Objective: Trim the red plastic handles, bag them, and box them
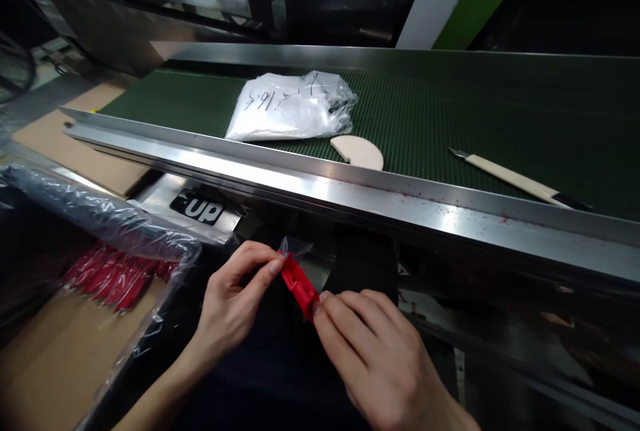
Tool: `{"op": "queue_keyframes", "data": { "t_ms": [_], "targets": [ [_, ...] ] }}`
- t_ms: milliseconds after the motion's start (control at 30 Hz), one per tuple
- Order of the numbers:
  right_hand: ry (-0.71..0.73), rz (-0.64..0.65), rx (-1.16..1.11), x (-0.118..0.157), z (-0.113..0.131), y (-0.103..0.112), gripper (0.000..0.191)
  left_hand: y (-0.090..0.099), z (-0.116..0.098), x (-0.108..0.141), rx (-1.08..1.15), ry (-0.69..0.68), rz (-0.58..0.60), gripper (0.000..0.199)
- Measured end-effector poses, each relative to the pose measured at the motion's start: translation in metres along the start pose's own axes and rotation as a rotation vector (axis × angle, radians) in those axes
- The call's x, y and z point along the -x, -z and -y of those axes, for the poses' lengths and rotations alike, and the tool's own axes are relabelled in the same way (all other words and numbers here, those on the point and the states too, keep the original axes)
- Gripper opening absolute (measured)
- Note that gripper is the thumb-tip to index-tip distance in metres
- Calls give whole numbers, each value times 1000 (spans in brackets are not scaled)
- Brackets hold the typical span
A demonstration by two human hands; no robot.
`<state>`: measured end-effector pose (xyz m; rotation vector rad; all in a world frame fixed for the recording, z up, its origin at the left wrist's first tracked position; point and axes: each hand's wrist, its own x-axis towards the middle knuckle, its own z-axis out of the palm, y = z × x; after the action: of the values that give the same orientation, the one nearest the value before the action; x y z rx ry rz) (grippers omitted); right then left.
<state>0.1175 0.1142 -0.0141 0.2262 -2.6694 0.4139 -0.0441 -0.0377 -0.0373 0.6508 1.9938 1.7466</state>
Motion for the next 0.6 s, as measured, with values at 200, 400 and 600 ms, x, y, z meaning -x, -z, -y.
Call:
{"op": "queue_keyframes", "data": {
  "t_ms": [200, 400, 600],
  "targets": [
    [-559, -419, -153, -10, 24, -29, 15, -9, 13, 17, -35, -84, -84, 10],
    [-829, -418, -352, -7, 34, -54, 11, -14, 23, 33, -41, -104, -42, 14],
    [-181, -89, -260, -5, 4, -41, 40, 3, 18, 28, -120, -132, -41, 16]
  ]
}}
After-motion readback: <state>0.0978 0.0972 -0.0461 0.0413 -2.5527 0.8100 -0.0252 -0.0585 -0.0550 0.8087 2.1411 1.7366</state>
